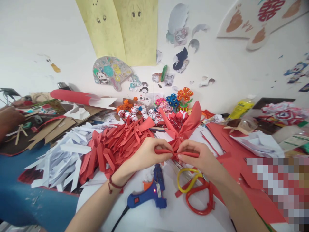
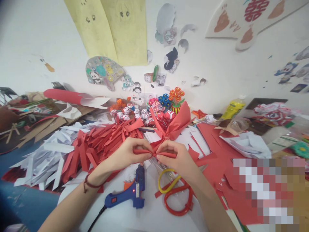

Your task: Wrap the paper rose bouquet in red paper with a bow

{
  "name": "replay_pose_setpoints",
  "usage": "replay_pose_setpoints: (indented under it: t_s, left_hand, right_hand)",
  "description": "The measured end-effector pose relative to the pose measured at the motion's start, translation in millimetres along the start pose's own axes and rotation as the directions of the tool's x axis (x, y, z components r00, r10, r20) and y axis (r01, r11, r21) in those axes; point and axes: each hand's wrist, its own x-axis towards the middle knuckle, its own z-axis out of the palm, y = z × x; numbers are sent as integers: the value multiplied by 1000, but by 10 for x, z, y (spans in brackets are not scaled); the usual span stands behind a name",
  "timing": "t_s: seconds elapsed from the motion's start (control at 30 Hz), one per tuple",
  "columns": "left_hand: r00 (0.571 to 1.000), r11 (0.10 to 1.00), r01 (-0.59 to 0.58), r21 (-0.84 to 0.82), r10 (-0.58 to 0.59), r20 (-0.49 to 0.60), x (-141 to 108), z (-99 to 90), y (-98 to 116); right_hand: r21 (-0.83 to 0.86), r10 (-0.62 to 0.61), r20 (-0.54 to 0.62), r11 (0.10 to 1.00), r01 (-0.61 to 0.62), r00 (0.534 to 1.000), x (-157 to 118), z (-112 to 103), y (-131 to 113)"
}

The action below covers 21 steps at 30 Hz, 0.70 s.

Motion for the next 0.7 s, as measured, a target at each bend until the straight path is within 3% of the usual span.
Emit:
replay_pose_setpoints:
  t_s: [0.7]
  left_hand:
    - [1000,1000,-17,-25,17,18,11,-24,-18]
  right_hand:
    - [-71,-50,10,996,50,999,-7,-16,-21]
